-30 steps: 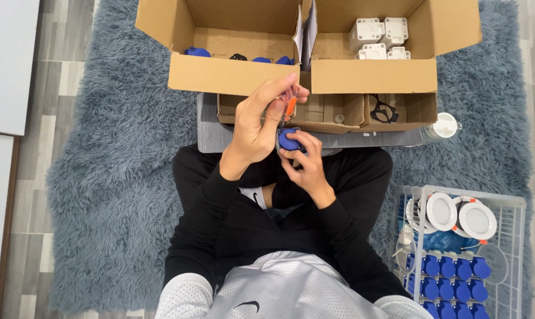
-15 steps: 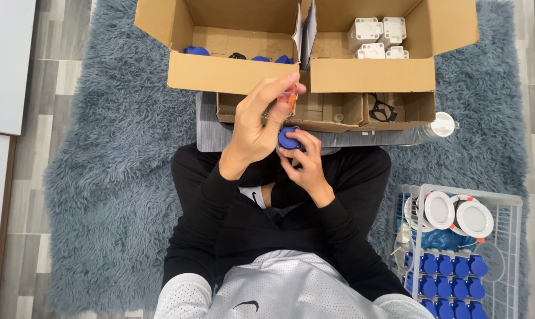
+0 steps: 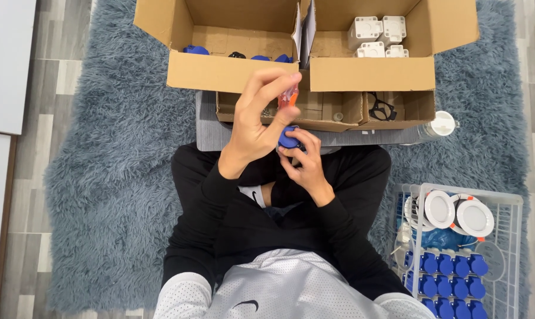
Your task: The person sits on a rug and assembles small electrical components. They pick a blue plastic part and a white plastic part from a cardboard box, attach a black ring, and use a screwdriver to tighten screws on the blue part. The assembled unit is placed into a clear plastic crate.
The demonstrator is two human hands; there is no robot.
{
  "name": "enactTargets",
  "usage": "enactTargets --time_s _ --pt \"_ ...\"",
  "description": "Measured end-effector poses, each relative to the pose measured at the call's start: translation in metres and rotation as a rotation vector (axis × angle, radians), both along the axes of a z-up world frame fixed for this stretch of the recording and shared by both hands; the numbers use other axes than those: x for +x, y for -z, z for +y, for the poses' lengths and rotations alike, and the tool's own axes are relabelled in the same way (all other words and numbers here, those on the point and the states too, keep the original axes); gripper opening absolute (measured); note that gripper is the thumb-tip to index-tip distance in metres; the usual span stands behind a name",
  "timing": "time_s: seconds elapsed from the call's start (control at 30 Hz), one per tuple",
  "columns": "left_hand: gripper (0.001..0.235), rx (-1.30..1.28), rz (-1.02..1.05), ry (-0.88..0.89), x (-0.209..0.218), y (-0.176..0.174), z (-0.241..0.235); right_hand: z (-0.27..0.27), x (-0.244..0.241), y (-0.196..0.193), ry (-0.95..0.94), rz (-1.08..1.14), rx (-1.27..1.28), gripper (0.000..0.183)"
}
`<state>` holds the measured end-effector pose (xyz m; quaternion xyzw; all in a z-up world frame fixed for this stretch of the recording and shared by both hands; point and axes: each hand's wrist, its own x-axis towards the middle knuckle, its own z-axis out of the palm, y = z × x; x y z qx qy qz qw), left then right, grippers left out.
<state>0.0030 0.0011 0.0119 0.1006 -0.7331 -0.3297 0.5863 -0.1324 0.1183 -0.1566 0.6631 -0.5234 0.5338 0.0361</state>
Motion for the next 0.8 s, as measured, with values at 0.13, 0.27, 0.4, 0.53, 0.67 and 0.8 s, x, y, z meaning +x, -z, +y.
enactTargets --time_s 0.13,0.27,0.4,0.53,0.67,0.8 --pt "0.043 -0.012 0.002 -0.06 -0.004 0.005 0.0 -0.001 -0.001 0.001 0.007 -0.005 0.007 0.014" --pt "0.035 0.068 0.05 0.087 -0.006 0.002 0.003 -0.001 -0.001 0.001 -0.002 -0.006 0.009 0.014" --pt "0.039 0.005 0.01 0.012 -0.005 0.004 0.0 -0.001 -0.001 0.0 -0.001 -0.004 0.0 0.013" --pt "0.045 -0.031 0.003 -0.07 -0.006 0.01 -0.003 -0.001 -0.001 0.0 -0.001 -0.005 0.002 0.014" --pt "0.037 0.04 0.03 0.054 -0.006 0.001 0.003 -0.001 -0.001 -0.001 -0.007 -0.004 -0.001 0.014" --pt "0.036 0.04 0.014 0.045 -0.004 0.0 0.004 -0.002 -0.002 0.002 -0.004 -0.002 -0.005 0.014"
